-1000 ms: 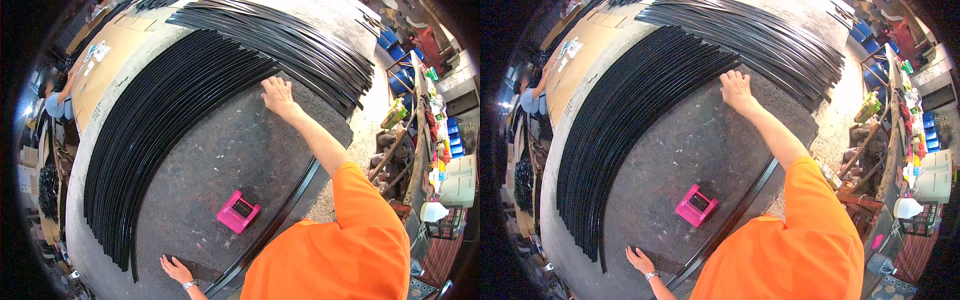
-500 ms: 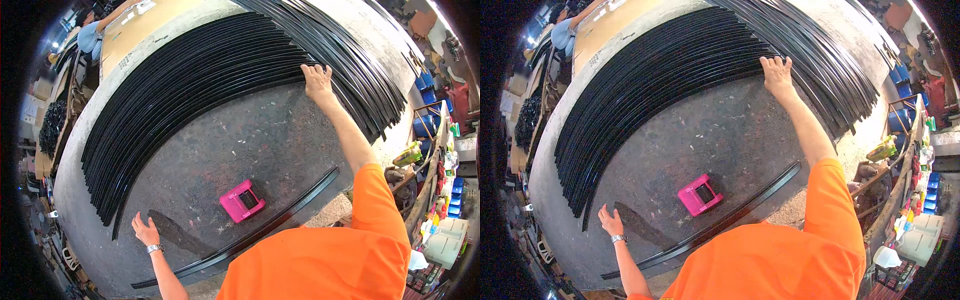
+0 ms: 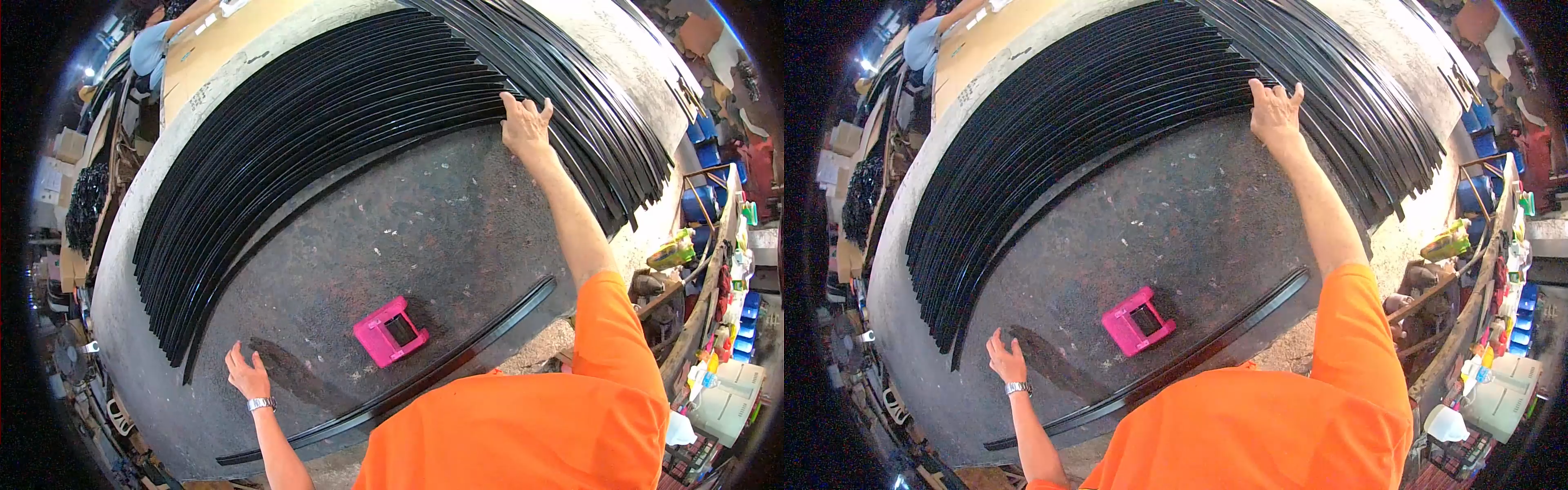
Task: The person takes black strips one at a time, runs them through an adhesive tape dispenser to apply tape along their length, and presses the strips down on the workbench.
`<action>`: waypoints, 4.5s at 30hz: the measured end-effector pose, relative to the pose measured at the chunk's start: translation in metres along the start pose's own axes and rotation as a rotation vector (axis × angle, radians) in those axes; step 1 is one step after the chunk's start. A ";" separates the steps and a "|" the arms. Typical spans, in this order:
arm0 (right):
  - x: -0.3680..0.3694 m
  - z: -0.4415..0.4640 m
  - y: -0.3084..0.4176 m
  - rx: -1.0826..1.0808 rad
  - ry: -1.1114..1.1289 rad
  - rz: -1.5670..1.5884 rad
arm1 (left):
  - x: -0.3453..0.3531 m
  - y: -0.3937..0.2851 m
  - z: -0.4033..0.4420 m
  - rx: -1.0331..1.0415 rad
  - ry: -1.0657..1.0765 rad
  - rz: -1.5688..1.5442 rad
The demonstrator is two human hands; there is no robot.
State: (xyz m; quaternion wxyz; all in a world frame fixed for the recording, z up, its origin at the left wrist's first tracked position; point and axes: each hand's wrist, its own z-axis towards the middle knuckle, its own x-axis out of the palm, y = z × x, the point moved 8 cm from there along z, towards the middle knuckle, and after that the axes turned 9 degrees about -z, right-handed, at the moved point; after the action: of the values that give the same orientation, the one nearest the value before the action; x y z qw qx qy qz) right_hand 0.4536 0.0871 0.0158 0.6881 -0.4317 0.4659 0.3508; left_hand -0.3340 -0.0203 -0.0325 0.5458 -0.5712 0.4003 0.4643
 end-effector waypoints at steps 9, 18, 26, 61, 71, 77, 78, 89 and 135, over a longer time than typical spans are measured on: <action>-0.014 -0.006 0.000 -0.018 -0.034 -0.145 | 0.006 -0.006 -0.024 -0.059 0.003 -0.015; 0.005 -0.096 0.056 -0.231 -0.012 0.070 | -0.003 -0.012 -0.041 -0.035 -0.147 -0.071; 0.020 -0.164 0.079 -0.190 0.077 0.045 | -0.016 0.060 -0.062 -0.172 -0.214 -0.219; -0.071 -0.127 0.449 -0.223 0.181 0.179 | -0.070 0.321 0.116 0.045 -0.084 -0.115; -0.078 -0.172 0.455 -0.268 0.099 0.157 | -0.087 0.314 0.118 0.065 -0.165 -0.112; -0.096 -0.224 0.465 -0.360 0.098 0.150 | -0.092 0.322 0.118 0.043 -0.131 -0.113; -0.100 -0.232 0.467 -0.372 0.111 0.148 | -0.093 0.322 0.117 0.059 -0.138 -0.114; -0.122 -0.288 0.484 -0.416 0.197 0.077 | -0.097 0.341 0.116 0.014 -0.134 -0.090; -0.224 -0.439 0.458 -0.665 0.120 0.508 | -0.010 0.265 -0.075 -0.186 0.052 0.259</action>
State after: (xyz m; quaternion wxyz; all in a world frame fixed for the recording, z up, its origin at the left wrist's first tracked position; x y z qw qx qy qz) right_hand -0.1720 -0.1602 0.0198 0.3745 -0.5213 0.4582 0.6148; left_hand -0.5849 -0.1173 -0.0912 0.4155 -0.5745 0.4401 0.5510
